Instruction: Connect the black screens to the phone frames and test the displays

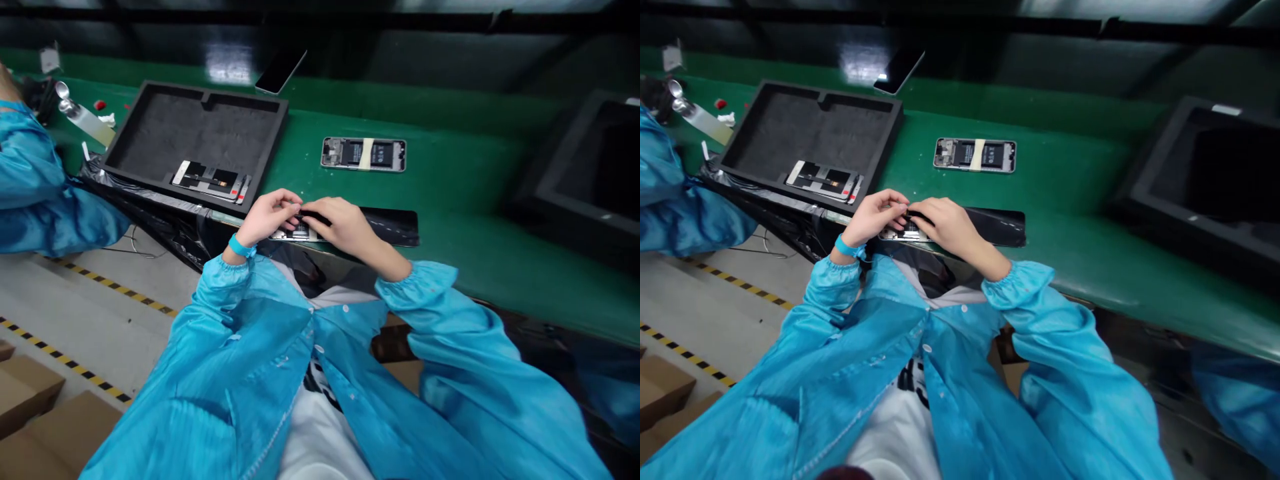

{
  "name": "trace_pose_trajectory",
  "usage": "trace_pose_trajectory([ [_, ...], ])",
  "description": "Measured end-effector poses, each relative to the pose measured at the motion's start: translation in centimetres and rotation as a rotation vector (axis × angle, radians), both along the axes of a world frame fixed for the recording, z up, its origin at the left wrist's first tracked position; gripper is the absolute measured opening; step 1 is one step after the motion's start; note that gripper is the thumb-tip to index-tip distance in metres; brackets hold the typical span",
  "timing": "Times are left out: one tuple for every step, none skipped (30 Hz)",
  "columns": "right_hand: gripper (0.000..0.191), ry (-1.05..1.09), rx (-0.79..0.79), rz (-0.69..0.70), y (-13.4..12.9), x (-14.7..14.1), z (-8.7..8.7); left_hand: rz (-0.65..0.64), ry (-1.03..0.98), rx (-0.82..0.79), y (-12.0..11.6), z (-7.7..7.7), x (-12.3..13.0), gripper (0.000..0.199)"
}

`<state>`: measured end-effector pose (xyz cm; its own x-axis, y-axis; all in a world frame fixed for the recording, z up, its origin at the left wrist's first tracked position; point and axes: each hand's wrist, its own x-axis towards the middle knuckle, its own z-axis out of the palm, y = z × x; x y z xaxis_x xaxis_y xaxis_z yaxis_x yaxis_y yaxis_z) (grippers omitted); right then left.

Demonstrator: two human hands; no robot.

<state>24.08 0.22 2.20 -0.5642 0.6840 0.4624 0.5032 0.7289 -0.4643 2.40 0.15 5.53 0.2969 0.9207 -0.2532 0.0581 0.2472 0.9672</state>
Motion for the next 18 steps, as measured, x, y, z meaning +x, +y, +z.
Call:
trace_pose_trajectory([
  [0.027,0.027,-0.009,0.019,0.1,-0.2,-0.1,0.018,0.022,0.052,-0.6,-0.3,-0.4,0.016],
  [0.028,0.051,-0.014,0.035,0.2,-0.2,-0.2,0.046,0.059,0.135,-1.3,-0.5,-0.8,0.017],
  [0.028,0.065,-0.018,0.051,0.4,-0.1,-0.3,0.082,0.117,0.246,-2.0,-0.8,-1.2,0.017],
  [0.029,0.065,-0.021,0.07,0.5,0.0,-0.4,0.123,0.196,0.379,-2.8,-1.2,-1.6,0.018],
  [0.029,0.054,-0.024,0.089,0.7,0.1,-0.4,0.162,0.293,0.513,-3.6,-1.5,-2.0,0.02],
  [0.03,0.036,-0.026,0.108,0.9,0.2,-0.4,0.191,0.398,0.632,-4.4,-2.0,-2.4,0.023],
  [0.031,0.017,-0.029,0.127,1.1,0.3,-0.4,0.205,0.499,0.723,-5.0,-2.5,-2.8,0.026],
  [0.033,0.005,-0.03,0.144,1.2,0.3,-0.4,0.205,0.583,0.788,-5.4,-3.0,-3.2,0.028],
  [0.034,-0.001,-0.034,0.152,1.3,0.3,-0.5,0.196,0.646,0.828,-5.8,-3.5,-3.5,0.029],
  [0.035,-0.001,-0.041,0.154,1.4,0.3,-0.5,0.177,0.687,0.854,-5.9,-4.1,-3.7,0.031],
  [0.036,0.003,-0.048,0.154,1.4,0.2,-0.6,0.151,0.71,0.872,-6.0,-4.5,-3.9,0.032],
  [0.034,0.01,-0.054,0.151,1.4,0.1,-0.6,0.125,0.72,0.885,-6.0,-5.0,-4.0,0.034],
  [0.033,0.018,-0.057,0.146,1.3,0.0,-0.6,0.099,0.724,0.89,-6.0,-5.3,-4.1,0.036],
  [0.032,0.021,-0.052,0.138,1.2,0.0,-0.6,0.077,0.725,0.891,-5.9,-5.6,-4.2,0.037],
  [0.032,0.02,-0.04,0.129,1.1,-0.1,-0.6,0.059,0.729,0.89,-5.8,-5.7,-4.2,0.038],
  [0.032,0.015,-0.021,0.118,1.0,-0.3,-0.6,0.047,0.735,0.892,-5.8,-5.8,-4.1,0.038],
  [0.033,0.006,0.002,0.107,1.0,-0.4,-0.6,0.04,0.747,0.892,-5.7,-5.9,-4.1,0.039],
  [0.033,-0.003,0.026,0.098,0.9,-0.4,-0.6,0.037,0.76,0.895,-5.7,-5.9,-4.0,0.039],
])
